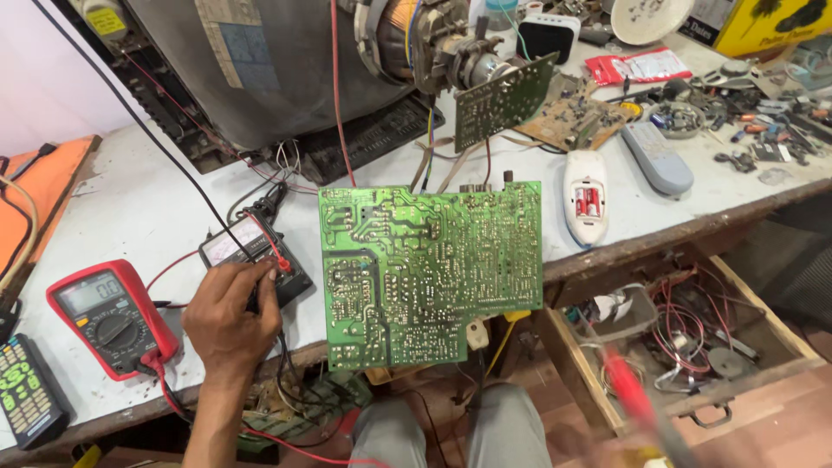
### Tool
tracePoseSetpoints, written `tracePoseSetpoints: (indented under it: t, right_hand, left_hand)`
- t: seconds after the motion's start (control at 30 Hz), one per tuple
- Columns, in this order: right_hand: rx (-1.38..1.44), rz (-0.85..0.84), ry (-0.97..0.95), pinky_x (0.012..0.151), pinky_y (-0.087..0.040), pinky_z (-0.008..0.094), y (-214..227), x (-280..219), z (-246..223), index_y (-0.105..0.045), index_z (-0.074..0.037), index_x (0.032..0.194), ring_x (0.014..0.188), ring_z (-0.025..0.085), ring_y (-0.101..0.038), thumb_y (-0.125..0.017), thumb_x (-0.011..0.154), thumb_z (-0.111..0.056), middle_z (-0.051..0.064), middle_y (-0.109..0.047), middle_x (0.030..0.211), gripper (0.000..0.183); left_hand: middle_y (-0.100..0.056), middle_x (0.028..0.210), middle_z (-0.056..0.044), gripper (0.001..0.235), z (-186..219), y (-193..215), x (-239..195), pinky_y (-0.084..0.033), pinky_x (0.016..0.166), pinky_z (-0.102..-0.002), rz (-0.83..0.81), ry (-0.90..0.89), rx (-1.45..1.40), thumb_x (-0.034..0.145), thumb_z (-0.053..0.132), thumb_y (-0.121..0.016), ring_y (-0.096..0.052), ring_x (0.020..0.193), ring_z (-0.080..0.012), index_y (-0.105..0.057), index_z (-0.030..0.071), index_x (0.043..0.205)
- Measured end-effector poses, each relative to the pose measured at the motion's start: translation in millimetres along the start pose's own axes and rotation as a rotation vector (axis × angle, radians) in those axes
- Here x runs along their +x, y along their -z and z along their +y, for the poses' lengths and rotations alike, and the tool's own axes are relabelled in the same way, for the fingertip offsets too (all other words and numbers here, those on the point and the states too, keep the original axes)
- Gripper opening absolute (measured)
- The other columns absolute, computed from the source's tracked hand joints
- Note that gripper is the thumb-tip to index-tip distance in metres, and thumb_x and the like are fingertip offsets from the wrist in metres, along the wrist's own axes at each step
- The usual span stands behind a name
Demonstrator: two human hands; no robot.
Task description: The person uses a multimeter to test various points on a green circuit board. They hold the board steady with one hand while moving the multimeter probes across different solder joints and components with the other hand. The multimeter display is visible, showing changing readings as the probes contact different areas.
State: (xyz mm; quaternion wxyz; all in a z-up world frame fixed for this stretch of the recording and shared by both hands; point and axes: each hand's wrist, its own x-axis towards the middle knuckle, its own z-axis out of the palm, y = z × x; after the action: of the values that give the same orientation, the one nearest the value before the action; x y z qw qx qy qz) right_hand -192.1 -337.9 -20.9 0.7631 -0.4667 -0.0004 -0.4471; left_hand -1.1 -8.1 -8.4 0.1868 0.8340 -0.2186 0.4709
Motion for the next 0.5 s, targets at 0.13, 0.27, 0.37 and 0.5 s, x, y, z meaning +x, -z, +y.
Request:
tracePoseSetpoints:
  t: [0.13, 0.27, 0.37, 0.5]
  right_hand:
    - [-0.317, -0.096, 0.094, 0.101, -0.048, 0.045, -13, -10, 21, -0.055, 0.004, 0.129, 0.120, 0.039, -0.057, -0.052, 0.106, -0.036, 0.021, -0.062, 0.128, 0.046]
    - [-0.652, -0.265, 0.308, 0.109, -0.042, 0.048, -14, -12, 23, -0.054, 0.002, 0.128, 0.131, 0.041, -0.048, -0.058, 0.101, -0.037, 0.018, -0.057, 0.138, 0.048]
    - [-0.916, -0.427, 0.488, 0.114, -0.037, 0.050, -6, -14, 9, -0.054, 0.000, 0.128, 0.140, 0.042, -0.041, -0.063, 0.097, -0.038, 0.016, -0.054, 0.145, 0.050]
    - [-1.140, -0.579, 0.528, 0.122, -0.030, 0.053, -18, 2, 37, -0.053, -0.002, 0.128, 0.152, 0.045, -0.032, -0.069, 0.092, -0.039, 0.013, -0.050, 0.155, 0.053]
  left_hand:
    - [-0.069, 0.089, -0.004, 0.011, 0, 0, 0, -0.051, 0.068, -0.036, -0.001, 0.012, 0.008, 0.089, 0.008, -0.079, -0.066, 0.080, -0.0227, -0.077, 0.011, 0.099]
    - [-0.070, 0.091, -0.004, 0.010, 2, 0, 1, -0.052, 0.069, -0.036, 0.004, 0.024, 0.005, 0.089, 0.008, -0.079, -0.066, 0.081, -0.0231, -0.077, 0.011, 0.099]
    - [-0.069, 0.091, -0.004, 0.011, -1, 1, 2, -0.052, 0.068, -0.036, 0.007, 0.021, -0.013, 0.089, 0.008, -0.079, -0.066, 0.079, -0.0227, -0.078, 0.011, 0.100]
    - [-0.069, 0.088, -0.003, 0.010, 1, 3, 2, -0.051, 0.066, -0.036, 0.003, 0.021, -0.007, 0.088, 0.009, -0.080, -0.065, 0.077, -0.0227, -0.077, 0.011, 0.098]
